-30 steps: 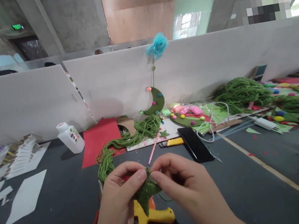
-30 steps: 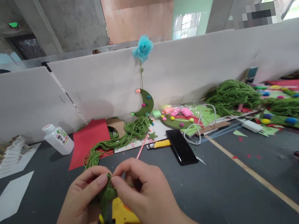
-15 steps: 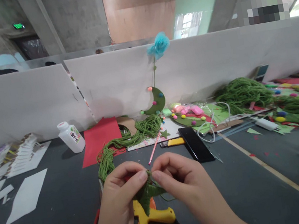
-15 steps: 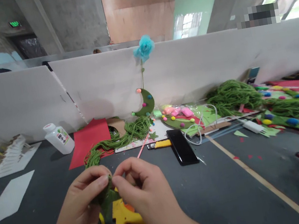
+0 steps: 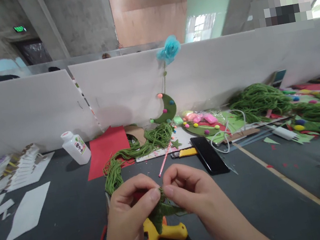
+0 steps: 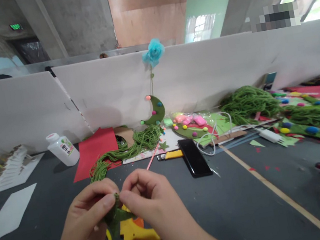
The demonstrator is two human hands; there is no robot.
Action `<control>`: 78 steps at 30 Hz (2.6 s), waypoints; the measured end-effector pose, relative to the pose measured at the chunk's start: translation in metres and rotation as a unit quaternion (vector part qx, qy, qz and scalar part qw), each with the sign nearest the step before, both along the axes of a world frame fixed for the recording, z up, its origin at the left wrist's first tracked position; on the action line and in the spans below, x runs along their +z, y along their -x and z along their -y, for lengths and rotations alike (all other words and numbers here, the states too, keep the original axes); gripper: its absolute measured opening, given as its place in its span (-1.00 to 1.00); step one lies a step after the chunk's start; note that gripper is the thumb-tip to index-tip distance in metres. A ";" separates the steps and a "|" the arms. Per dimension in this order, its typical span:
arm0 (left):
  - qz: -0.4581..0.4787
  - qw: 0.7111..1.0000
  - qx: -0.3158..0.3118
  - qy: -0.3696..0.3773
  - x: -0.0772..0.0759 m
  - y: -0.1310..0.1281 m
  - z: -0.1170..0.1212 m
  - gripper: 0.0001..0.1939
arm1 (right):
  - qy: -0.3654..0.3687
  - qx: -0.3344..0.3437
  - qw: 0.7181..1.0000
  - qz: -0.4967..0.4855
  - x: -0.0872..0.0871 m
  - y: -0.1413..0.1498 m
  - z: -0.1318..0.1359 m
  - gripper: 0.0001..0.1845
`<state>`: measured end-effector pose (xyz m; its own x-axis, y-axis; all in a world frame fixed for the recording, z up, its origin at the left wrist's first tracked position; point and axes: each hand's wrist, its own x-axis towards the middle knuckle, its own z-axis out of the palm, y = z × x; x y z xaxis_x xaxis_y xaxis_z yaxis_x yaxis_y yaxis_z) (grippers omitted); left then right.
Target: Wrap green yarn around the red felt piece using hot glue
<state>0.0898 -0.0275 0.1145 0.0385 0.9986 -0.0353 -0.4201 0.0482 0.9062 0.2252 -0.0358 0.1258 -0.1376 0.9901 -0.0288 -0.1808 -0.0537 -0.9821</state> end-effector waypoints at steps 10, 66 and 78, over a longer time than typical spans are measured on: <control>0.079 0.988 -0.105 0.084 0.004 0.004 -0.004 -0.80 | 0.045 0.039 0.994 -0.088 -0.004 -0.001 -0.003 -0.78; -0.105 0.984 0.058 -0.134 -0.007 -0.005 0.005 -0.89 | -0.152 -0.141 0.963 0.172 -0.009 0.008 0.007 -0.89; -0.003 0.999 0.000 0.040 -0.001 -0.003 0.000 -0.89 | -0.196 -0.133 0.943 0.232 -0.006 0.008 0.007 -0.88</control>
<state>0.0927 -0.0279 0.1137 0.0370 0.9927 -0.1146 -0.4148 0.1196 0.9020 0.2175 -0.0426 0.1199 0.0539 0.9350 0.3505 0.3175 0.3167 -0.8938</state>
